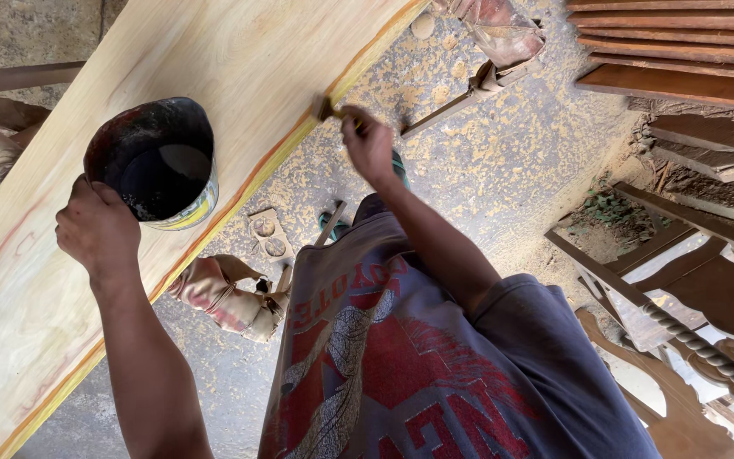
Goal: The person dips a paintbrush into a can of yellow paint and brushes the paint along the edges and surface of a long wooden board, working along its length. At the end the person carries the can and brush toward a stool holding a small bowl.
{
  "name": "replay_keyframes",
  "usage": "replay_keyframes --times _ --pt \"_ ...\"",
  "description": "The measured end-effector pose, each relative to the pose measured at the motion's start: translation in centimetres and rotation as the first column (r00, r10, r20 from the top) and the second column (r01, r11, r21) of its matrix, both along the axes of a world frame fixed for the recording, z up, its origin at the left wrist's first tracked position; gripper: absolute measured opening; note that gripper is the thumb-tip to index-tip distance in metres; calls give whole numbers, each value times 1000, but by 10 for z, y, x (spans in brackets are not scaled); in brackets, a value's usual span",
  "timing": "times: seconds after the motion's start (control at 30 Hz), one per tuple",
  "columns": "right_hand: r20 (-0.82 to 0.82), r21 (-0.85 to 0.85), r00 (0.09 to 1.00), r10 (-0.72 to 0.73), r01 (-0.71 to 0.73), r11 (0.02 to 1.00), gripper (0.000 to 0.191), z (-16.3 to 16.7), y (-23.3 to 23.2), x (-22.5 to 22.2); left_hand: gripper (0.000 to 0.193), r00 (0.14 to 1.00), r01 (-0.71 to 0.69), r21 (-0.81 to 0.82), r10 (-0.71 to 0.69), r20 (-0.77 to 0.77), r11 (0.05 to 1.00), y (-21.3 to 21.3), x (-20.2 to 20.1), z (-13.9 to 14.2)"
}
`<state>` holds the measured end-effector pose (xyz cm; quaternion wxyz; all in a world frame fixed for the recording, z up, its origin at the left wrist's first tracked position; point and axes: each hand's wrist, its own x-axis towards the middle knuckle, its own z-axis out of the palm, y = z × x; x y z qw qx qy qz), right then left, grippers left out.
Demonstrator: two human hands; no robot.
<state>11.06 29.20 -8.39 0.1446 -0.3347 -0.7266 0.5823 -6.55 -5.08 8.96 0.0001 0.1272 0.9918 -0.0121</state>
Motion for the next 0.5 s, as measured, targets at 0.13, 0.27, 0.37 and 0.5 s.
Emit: replay_keyframes --times 0.13,0.27,0.37,0.5 --pt "-73 65 997 -32 37 997 25 -3 -9 18 20 1000 1 -5 -1 -5 1000 0 -9 -1" --pt "41 183 986 -161 151 971 25 -14 33 27 21 1000 2 0 -2 0 1000 -3 -13 -4" --pt "21 275 977 -212 199 941 25 -18 40 18 21 1000 28 -4 -28 -9 1000 -5 -13 -5" --pt "-57 267 998 -42 56 962 24 -12 -8 8 21 997 76 -13 -76 -21 997 -5 -12 -7"
